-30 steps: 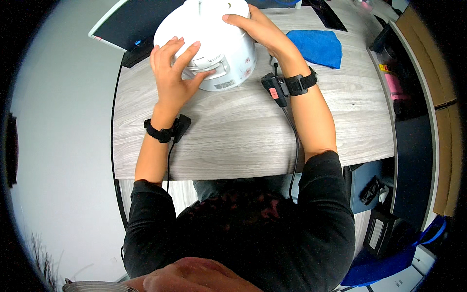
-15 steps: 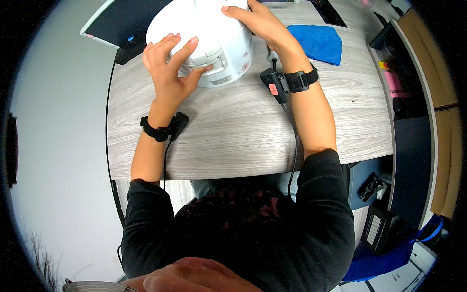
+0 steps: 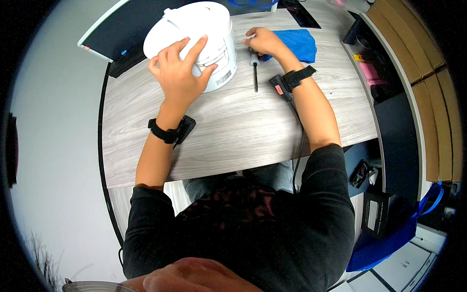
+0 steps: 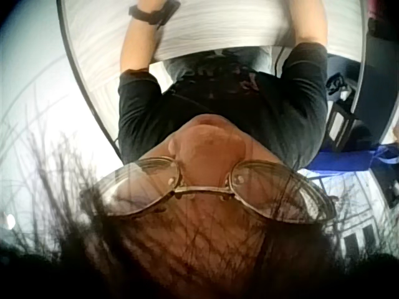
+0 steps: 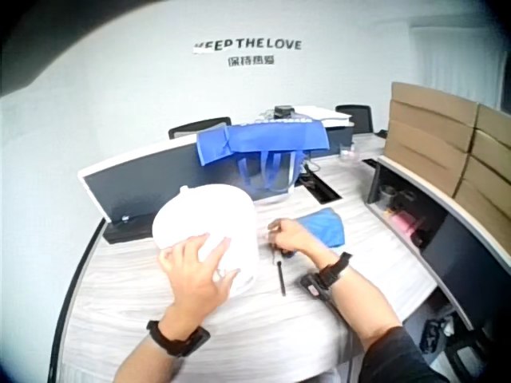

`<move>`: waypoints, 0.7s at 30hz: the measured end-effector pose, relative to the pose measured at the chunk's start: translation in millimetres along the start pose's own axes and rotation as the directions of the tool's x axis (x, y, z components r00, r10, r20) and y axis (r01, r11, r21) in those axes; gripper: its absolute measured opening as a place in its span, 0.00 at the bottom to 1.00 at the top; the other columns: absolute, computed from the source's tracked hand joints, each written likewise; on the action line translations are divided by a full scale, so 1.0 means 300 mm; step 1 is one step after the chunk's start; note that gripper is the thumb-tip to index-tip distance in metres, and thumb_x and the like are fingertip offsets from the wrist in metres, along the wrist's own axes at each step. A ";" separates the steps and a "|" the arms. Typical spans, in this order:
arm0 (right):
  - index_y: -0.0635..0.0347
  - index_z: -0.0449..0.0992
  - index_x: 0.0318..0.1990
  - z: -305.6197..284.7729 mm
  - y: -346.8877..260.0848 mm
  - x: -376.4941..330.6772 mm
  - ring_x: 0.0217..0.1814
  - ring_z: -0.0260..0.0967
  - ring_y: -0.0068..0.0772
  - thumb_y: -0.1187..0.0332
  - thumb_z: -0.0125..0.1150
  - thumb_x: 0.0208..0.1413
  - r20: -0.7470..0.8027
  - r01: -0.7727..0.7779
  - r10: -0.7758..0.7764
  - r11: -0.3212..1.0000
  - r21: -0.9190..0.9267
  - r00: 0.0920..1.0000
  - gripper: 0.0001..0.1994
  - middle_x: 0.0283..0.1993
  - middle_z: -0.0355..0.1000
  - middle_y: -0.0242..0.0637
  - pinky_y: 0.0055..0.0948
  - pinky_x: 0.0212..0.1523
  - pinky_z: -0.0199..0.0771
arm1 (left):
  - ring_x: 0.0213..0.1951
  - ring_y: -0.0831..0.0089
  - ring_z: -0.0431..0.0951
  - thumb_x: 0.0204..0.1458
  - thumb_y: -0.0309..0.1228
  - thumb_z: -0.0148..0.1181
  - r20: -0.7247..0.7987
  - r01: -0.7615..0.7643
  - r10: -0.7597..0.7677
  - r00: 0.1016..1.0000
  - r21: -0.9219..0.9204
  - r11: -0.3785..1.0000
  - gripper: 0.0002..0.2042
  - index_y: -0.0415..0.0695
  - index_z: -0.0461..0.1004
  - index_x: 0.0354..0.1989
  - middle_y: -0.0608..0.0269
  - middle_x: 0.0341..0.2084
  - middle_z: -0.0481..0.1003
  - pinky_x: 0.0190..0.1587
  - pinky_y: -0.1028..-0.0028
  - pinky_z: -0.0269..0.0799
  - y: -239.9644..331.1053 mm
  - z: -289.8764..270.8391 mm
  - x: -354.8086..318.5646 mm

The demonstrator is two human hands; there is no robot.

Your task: The person wipes a small white plastic part with a blue cloth, then places a metal mesh lid onto a white appliance base. They use a screwdriver to tighten multiple screws around the lid, then attach a white plastic handle and secure the main lid on top.

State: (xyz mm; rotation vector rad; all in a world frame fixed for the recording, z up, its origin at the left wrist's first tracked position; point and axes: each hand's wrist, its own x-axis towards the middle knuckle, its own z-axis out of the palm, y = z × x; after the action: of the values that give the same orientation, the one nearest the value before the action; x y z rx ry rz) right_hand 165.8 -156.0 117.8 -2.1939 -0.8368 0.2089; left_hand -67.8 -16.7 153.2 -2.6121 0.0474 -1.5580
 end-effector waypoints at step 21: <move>0.68 0.53 0.69 0.046 -0.045 0.010 0.40 0.80 0.49 0.72 0.57 0.51 0.041 -0.147 0.181 0.895 -0.422 0.983 0.36 0.44 0.78 0.56 0.42 0.40 0.82 | 0.49 0.71 0.72 0.43 0.31 0.70 -0.009 0.019 -0.019 1.000 -0.007 1.000 0.22 0.58 0.81 0.51 0.72 0.51 0.78 0.48 0.67 0.53 0.068 -0.016 0.015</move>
State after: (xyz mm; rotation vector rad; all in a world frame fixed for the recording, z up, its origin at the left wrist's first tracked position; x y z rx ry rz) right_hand 156.0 -139.1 118.0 -2.6801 -0.7934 0.2167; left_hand -69.4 -37.8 157.3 -2.6184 0.0286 -1.5782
